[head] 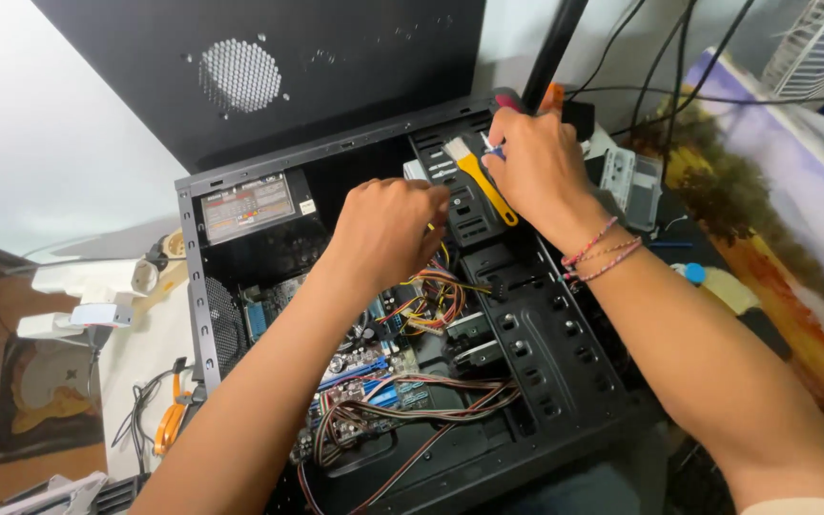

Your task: The person works on an open desktop computer case on a desk, using a screwdriver to fasten components and routing and connecting internal cables to the motherboard and power supply. They handle drive caddies and small parts while assembling the computer.

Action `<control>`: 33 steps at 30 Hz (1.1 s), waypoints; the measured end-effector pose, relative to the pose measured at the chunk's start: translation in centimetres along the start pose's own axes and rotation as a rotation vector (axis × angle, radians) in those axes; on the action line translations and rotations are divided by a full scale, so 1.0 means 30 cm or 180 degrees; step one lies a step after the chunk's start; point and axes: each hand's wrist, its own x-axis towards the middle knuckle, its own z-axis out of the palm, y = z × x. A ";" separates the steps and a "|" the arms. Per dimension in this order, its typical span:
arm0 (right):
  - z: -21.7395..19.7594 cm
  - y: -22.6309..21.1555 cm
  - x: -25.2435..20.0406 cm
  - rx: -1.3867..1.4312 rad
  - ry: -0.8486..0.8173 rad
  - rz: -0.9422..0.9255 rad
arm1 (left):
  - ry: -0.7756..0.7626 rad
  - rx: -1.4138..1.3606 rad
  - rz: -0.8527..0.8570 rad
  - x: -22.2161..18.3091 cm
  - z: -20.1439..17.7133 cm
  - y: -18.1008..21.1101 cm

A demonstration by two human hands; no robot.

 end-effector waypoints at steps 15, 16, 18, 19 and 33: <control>-0.074 -0.067 -0.068 0.0537 0.0029 -0.1551 | -0.1716 -0.1271 0.0029 -0.009 0.016 -0.028; -0.078 -0.071 -0.071 0.0545 0.0025 -0.1556 | -0.1717 -0.1270 0.0019 -0.009 0.003 -0.025; -0.083 -0.081 -0.075 0.0723 -0.0240 -0.1815 | -0.1713 -0.1179 -0.0207 -0.011 -0.026 -0.022; -0.080 -0.083 -0.079 0.0738 -0.0242 -0.1824 | -0.1715 -0.1174 -0.0223 -0.014 -0.034 -0.028; -0.102 -0.188 -0.097 0.1010 -0.0846 -0.1662 | -0.0330 -0.1644 0.0306 -0.022 -0.089 -0.198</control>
